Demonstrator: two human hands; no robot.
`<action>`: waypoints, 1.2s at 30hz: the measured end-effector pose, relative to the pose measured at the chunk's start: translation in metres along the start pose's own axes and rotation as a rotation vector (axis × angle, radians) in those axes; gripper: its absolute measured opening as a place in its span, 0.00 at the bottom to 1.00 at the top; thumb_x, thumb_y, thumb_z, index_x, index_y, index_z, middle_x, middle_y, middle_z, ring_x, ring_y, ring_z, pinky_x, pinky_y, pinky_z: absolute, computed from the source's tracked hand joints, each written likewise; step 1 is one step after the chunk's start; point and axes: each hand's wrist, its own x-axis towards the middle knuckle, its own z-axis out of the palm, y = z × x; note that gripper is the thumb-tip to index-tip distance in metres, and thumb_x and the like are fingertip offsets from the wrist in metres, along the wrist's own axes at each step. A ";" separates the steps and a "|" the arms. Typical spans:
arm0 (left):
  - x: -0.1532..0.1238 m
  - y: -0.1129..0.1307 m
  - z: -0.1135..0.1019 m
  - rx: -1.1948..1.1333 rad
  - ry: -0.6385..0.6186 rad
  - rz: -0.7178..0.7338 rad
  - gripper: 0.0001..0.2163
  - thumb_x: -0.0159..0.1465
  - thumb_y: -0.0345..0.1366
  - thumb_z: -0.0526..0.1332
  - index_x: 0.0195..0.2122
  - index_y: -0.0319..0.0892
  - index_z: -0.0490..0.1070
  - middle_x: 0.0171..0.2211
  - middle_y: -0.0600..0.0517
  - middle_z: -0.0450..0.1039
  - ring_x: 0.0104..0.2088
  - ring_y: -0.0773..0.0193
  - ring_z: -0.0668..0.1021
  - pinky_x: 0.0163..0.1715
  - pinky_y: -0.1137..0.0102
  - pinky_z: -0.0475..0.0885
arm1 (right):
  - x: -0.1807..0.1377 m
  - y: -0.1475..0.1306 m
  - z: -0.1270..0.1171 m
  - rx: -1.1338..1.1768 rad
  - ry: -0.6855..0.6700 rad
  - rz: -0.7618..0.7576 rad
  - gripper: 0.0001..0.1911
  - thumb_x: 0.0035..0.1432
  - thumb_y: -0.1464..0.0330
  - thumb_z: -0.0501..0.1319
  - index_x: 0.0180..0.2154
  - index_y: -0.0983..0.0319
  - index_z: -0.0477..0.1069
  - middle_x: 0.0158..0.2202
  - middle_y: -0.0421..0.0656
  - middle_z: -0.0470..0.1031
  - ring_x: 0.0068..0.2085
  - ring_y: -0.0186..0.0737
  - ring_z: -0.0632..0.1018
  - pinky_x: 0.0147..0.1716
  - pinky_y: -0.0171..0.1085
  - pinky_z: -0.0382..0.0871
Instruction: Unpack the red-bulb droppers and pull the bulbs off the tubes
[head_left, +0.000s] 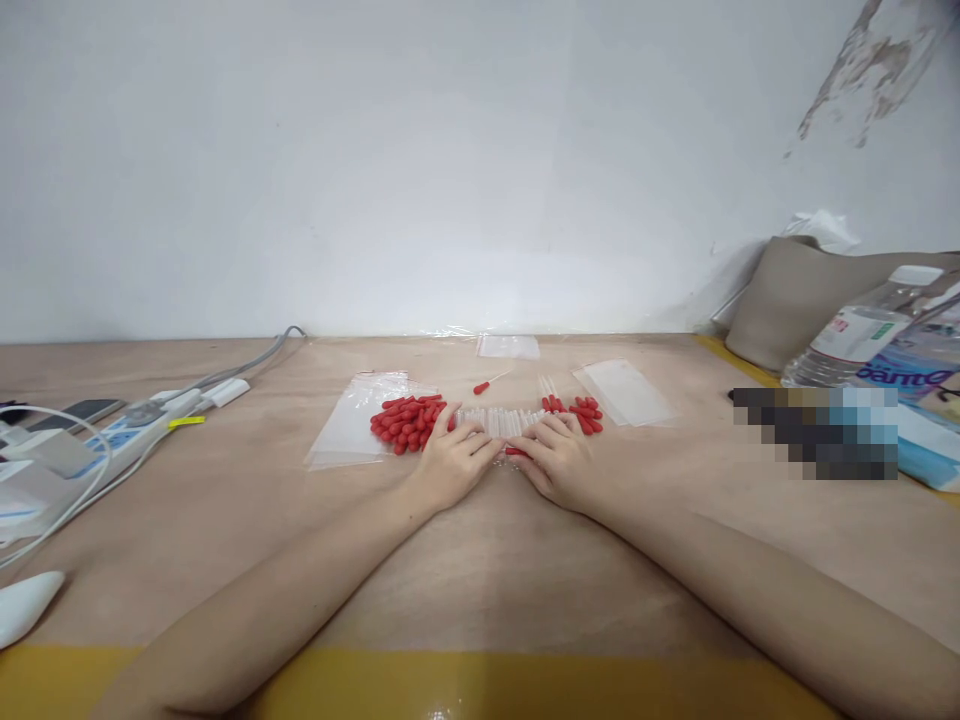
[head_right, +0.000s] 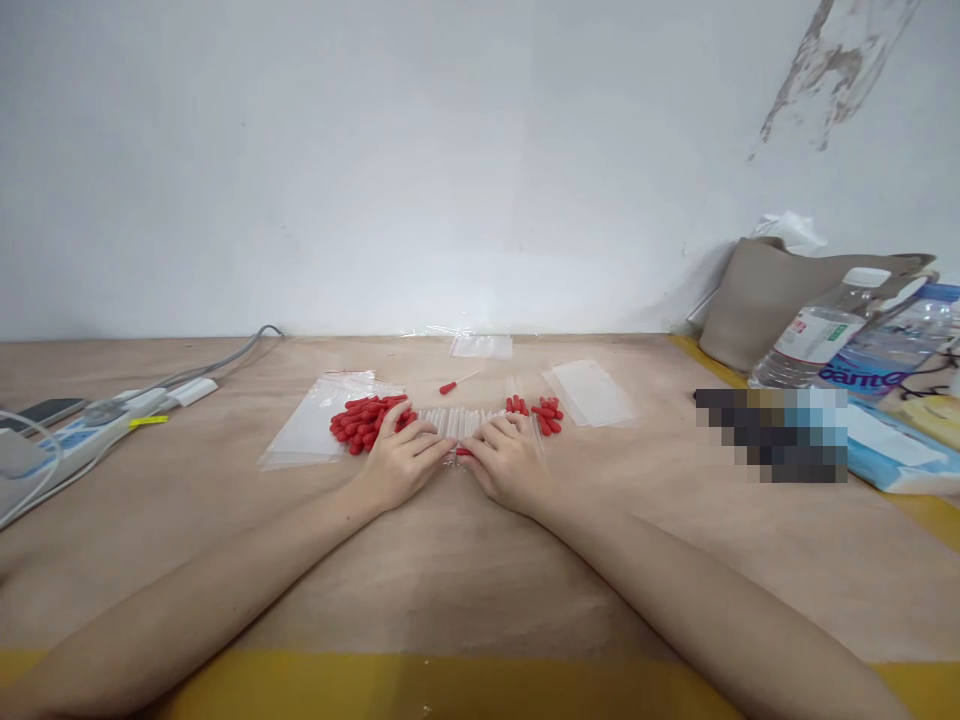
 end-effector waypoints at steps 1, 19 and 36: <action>0.000 0.000 0.000 0.001 0.002 0.002 0.09 0.64 0.32 0.52 0.38 0.46 0.71 0.27 0.55 0.75 0.35 0.65 0.75 0.57 0.50 0.51 | 0.001 0.000 0.000 -0.006 -0.005 0.009 0.09 0.57 0.64 0.56 0.37 0.60 0.72 0.30 0.42 0.73 0.34 0.37 0.68 0.38 0.40 0.54; -0.002 0.005 -0.006 -0.066 0.001 0.108 0.09 0.63 0.29 0.50 0.34 0.41 0.70 0.29 0.53 0.75 0.33 0.67 0.77 0.60 0.53 0.52 | 0.000 0.004 0.003 0.063 0.027 -0.239 0.09 0.60 0.71 0.52 0.35 0.64 0.70 0.26 0.43 0.73 0.30 0.33 0.72 0.33 0.35 0.62; -0.001 0.008 -0.009 -0.081 0.056 0.128 0.07 0.62 0.28 0.53 0.34 0.42 0.70 0.28 0.54 0.75 0.40 0.64 0.77 0.59 0.53 0.51 | 0.001 -0.003 -0.003 0.018 0.048 -0.152 0.08 0.58 0.66 0.56 0.35 0.62 0.71 0.24 0.40 0.73 0.30 0.35 0.69 0.33 0.38 0.58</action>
